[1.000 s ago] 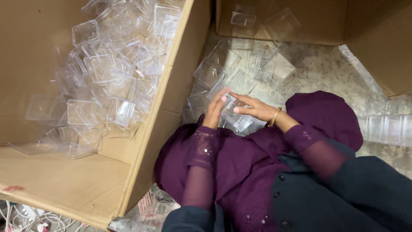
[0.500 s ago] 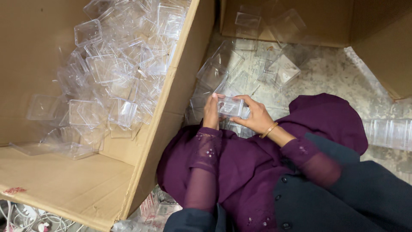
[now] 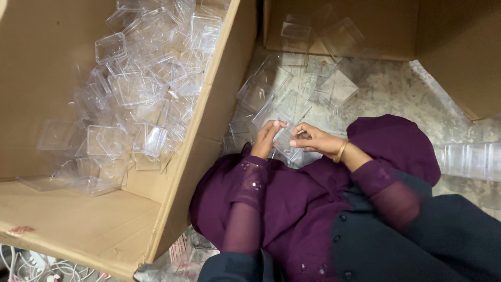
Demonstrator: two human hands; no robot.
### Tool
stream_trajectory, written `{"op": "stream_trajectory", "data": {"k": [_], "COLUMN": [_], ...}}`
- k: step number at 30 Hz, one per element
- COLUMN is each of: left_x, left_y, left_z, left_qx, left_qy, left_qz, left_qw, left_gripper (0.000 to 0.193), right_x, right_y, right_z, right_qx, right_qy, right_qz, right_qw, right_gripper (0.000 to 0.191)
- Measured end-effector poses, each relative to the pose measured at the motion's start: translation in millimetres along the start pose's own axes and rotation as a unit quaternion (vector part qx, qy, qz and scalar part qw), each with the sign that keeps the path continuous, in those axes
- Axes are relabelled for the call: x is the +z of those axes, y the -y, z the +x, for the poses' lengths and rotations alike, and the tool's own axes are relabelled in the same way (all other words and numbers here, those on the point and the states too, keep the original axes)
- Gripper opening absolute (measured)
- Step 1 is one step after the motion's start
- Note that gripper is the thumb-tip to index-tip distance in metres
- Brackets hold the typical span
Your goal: The person sits on the floor between cardboard boxes filled with clear plastic containers. They pick up a container base and lid, press the lid on by hand to snap it closed, and place the closed container into a nearby box, repeating this with one container at a time.
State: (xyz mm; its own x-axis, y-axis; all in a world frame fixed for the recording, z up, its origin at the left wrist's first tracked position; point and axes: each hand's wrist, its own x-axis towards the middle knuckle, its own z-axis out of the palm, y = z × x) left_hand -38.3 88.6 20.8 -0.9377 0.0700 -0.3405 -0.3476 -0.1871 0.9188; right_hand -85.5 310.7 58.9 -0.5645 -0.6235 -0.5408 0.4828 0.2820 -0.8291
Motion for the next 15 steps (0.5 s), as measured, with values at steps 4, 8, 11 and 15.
{"op": "stream_trajectory", "data": {"k": [4,8,11,15], "left_x": [1.8,4.0,5.5,-3.3], "left_y": [-3.1,-3.0,-12.1,-34.3], "left_z": [-8.8,-9.8,12.5,50.4], "left_qx": [0.040,0.122,0.241,0.241], "left_qy": [0.060,0.095,-0.021,-0.172], "left_qz": [0.056,0.057,0.091,0.395], "left_qw": [0.996,0.986,0.966,0.869], "left_gripper": [0.044,0.045,0.037,0.037], "right_x": [7.3,18.6,9.8,-27.0], "right_y": [2.9,5.4,19.0,56.9], "right_z": [-14.3,-27.4,-48.7,-145.7], "right_qx": [0.097,0.069,-0.014,-0.159], "right_qy": [0.010,-0.025,-0.108,-0.307], "right_qz": [0.041,0.055,-0.047,-0.288], "right_qw": [0.994,0.996,0.993,0.893], "right_gripper": [0.064,0.070,0.077,0.080]}}
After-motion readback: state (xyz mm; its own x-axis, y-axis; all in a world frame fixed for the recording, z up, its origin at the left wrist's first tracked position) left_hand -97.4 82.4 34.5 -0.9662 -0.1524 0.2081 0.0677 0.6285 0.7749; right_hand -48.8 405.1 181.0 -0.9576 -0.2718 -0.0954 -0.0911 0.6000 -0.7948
